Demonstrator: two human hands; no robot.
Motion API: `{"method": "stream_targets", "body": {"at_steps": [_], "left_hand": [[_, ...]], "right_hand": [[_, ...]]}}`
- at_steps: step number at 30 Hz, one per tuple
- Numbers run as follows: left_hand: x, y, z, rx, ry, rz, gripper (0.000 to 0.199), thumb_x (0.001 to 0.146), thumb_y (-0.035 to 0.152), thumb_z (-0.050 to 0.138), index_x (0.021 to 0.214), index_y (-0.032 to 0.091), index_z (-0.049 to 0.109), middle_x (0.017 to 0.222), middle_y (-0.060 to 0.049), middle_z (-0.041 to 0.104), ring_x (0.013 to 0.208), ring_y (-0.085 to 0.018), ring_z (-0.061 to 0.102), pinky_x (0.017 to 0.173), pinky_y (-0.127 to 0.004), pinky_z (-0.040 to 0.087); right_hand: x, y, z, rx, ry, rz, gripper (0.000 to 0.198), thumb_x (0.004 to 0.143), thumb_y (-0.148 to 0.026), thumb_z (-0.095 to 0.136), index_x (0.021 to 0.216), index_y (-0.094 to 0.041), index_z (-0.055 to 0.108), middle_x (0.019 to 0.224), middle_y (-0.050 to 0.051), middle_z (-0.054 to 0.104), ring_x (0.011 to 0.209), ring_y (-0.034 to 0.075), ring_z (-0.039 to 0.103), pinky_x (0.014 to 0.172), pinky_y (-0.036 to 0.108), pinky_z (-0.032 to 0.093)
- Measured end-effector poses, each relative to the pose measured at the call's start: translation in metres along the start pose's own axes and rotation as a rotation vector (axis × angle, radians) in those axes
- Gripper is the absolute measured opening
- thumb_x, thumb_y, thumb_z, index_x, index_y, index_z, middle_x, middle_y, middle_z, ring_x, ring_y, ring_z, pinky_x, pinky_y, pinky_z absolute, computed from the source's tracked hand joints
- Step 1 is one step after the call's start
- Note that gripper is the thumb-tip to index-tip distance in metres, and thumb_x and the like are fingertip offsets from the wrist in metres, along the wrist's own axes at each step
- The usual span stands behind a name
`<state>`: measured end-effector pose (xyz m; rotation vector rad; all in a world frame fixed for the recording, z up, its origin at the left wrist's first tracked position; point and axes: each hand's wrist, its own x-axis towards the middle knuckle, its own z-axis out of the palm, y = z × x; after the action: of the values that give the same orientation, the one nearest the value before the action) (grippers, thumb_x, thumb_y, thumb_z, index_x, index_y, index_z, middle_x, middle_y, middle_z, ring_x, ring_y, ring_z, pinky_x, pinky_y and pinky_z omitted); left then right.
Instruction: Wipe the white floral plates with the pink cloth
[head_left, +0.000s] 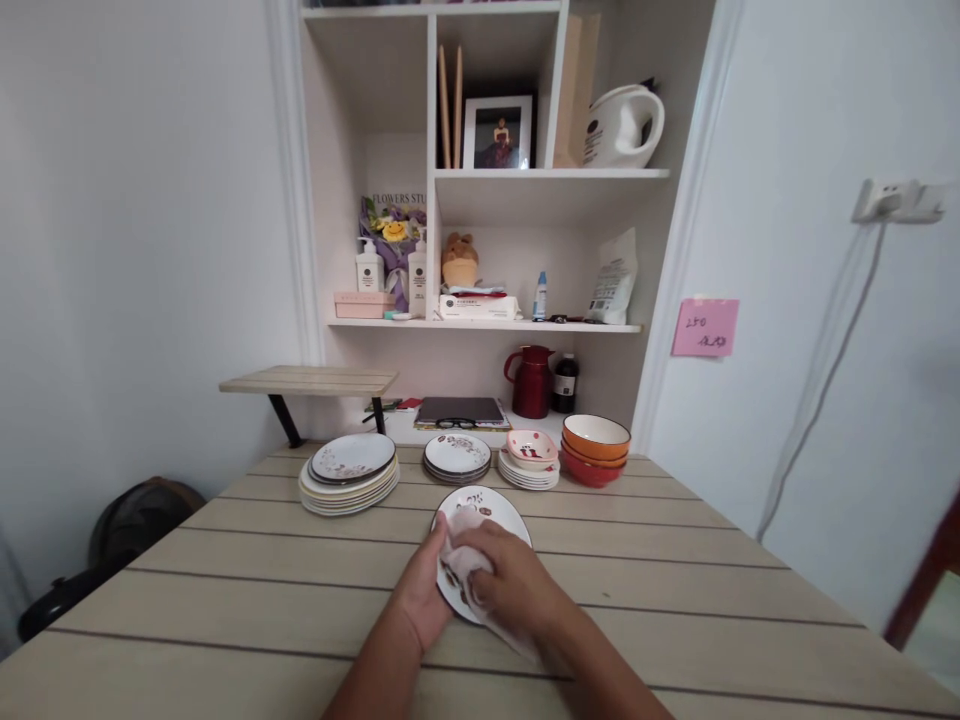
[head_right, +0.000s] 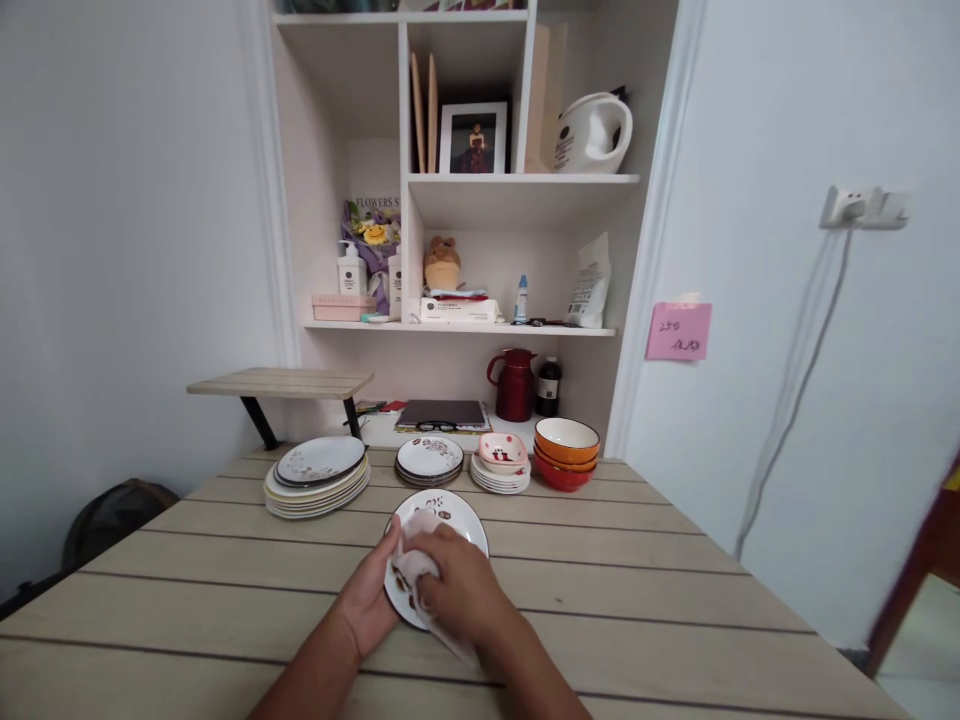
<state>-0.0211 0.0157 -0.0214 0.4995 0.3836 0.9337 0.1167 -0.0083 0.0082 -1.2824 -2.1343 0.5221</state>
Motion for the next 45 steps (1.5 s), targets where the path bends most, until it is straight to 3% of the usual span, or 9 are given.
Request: {"method": "stream_targets", "body": {"at_steps": [5,10,13,18,24,32,37,40,45], "left_hand": [[0.001,0.000,0.000,0.002,0.025,0.024,0.057,0.086,0.049,0.056,0.127,0.010,0.057,0.112,-0.016,0.070,0.107,-0.029,0.065,0.098,-0.041,0.044],[-0.001,-0.002,0.003,-0.016,0.016,-0.002,0.056,0.087,0.045,0.057,0.132,0.012,0.053,0.115,-0.016,0.069,0.108,-0.029,0.064,0.100,-0.043,0.042],[-0.003,-0.003,0.004,-0.013,0.010,-0.010,0.057,0.087,0.046,0.056,0.134,0.014,0.050,0.117,-0.016,0.068,0.108,-0.030,0.064,0.102,-0.044,0.040],[-0.003,-0.003,0.005,-0.009,0.003,-0.028,0.061,0.087,0.050,0.054,0.133,0.011,0.052,0.115,-0.017,0.069,0.109,-0.031,0.064,0.101,-0.045,0.041],[-0.001,-0.001,0.004,-0.011,0.032,0.018,0.062,0.084,0.052,0.057,0.129,0.008,0.055,0.108,-0.017,0.072,0.105,-0.029,0.066,0.096,-0.039,0.046],[-0.001,-0.002,0.003,-0.019,0.009,-0.014,0.060,0.086,0.051,0.055,0.131,0.012,0.054,0.112,-0.016,0.070,0.106,-0.030,0.065,0.098,-0.044,0.044],[-0.001,-0.003,0.004,-0.002,0.003,-0.032,0.058,0.087,0.048,0.055,0.132,0.012,0.053,0.114,-0.017,0.069,0.106,-0.030,0.065,0.100,-0.044,0.042],[-0.001,-0.002,0.004,-0.001,0.002,-0.030,0.061,0.086,0.052,0.055,0.131,0.011,0.054,0.113,-0.017,0.070,0.104,-0.031,0.066,0.098,-0.043,0.044],[-0.001,-0.001,0.004,0.018,0.026,-0.010,0.063,0.083,0.055,0.057,0.128,0.010,0.056,0.109,-0.017,0.071,0.103,-0.030,0.066,0.094,-0.042,0.047]], "right_hand": [[0.006,-0.002,0.011,-0.059,0.111,0.014,0.059,0.070,-0.007,0.047,0.120,-0.034,0.062,0.108,0.002,0.055,0.097,0.017,0.056,0.085,0.025,0.040],[0.009,0.018,-0.003,-0.138,0.253,0.209,0.054,0.076,-0.013,0.048,0.126,-0.031,0.058,0.115,0.005,0.055,0.095,0.018,0.058,0.080,0.027,0.039],[0.006,0.023,-0.014,-0.177,0.199,0.276,0.050,0.076,-0.019,0.050,0.123,-0.030,0.058,0.109,0.005,0.060,0.089,0.020,0.059,0.074,0.027,0.037],[-0.001,0.012,-0.020,-0.077,0.039,0.210,0.032,0.070,-0.018,0.052,0.099,-0.023,0.062,0.090,0.002,0.067,0.081,0.019,0.058,0.069,0.025,0.036],[0.002,-0.007,0.005,-0.026,0.047,0.035,0.040,0.072,-0.017,0.051,0.110,-0.026,0.062,0.107,0.003,0.064,0.098,0.020,0.057,0.082,0.027,0.038],[0.009,0.008,-0.001,-0.222,0.230,0.245,0.048,0.083,-0.021,0.047,0.130,-0.030,0.052,0.122,0.007,0.056,0.097,0.020,0.059,0.078,0.028,0.038],[0.004,0.017,-0.016,-0.244,0.130,0.338,0.041,0.081,-0.029,0.050,0.122,-0.027,0.054,0.102,0.006,0.067,0.090,0.023,0.061,0.068,0.028,0.034],[0.002,0.014,-0.014,-0.172,0.042,0.274,0.034,0.078,-0.028,0.053,0.112,-0.023,0.056,0.095,0.005,0.069,0.086,0.022,0.061,0.070,0.028,0.035],[0.003,0.005,0.003,-0.071,0.085,0.067,0.046,0.076,-0.022,0.053,0.121,-0.026,0.054,0.117,0.005,0.060,0.102,0.021,0.056,0.085,0.029,0.039]]}}
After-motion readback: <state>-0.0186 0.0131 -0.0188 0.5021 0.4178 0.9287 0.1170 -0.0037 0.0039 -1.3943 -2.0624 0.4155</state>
